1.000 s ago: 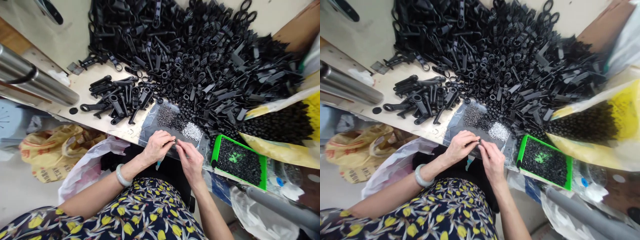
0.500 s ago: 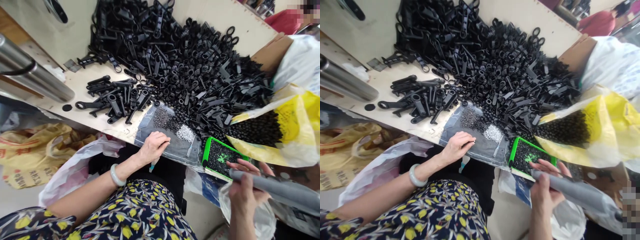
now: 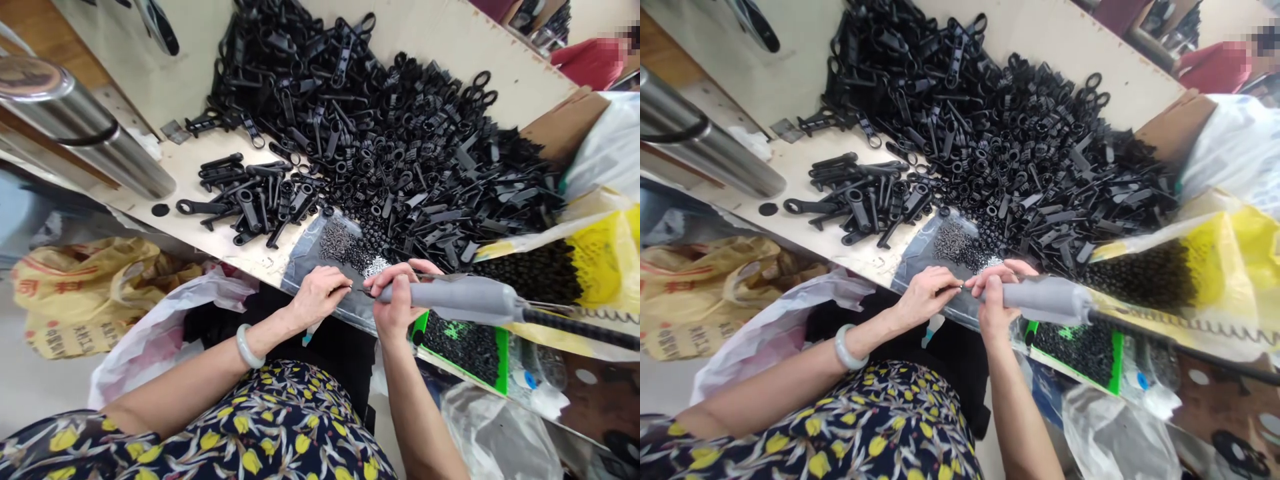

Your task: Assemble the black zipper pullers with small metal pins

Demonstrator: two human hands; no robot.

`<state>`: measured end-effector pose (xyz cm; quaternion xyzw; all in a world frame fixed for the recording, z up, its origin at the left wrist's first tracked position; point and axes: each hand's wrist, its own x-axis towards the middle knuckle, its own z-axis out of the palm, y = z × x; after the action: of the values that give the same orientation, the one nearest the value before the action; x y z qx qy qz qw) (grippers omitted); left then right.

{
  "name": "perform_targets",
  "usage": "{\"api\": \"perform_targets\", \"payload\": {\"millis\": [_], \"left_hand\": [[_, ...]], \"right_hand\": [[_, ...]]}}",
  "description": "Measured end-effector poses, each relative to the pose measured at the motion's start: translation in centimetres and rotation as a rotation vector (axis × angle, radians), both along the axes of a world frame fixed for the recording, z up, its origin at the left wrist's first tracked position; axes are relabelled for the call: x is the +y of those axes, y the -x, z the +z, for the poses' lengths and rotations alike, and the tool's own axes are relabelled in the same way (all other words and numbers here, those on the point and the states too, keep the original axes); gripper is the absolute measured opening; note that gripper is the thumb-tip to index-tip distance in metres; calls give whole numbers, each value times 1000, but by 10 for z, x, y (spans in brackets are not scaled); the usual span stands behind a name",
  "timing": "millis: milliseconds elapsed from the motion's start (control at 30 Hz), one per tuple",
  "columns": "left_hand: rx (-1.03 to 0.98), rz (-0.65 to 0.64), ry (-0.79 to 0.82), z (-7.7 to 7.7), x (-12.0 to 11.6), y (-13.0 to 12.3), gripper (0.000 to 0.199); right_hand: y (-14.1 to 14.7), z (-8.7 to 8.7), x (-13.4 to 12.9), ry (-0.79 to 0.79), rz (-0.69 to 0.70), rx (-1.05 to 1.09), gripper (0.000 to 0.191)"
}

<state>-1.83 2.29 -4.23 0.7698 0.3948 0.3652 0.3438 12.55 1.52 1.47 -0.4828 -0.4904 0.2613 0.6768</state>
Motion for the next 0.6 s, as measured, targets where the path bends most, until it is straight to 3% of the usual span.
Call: {"api": "perform_targets", "payload": {"millis": [600], "left_hand": [[23,-30,-1,0,2,1,15]], "right_hand": [[12,-7,8,-5,107,72,26]]}}
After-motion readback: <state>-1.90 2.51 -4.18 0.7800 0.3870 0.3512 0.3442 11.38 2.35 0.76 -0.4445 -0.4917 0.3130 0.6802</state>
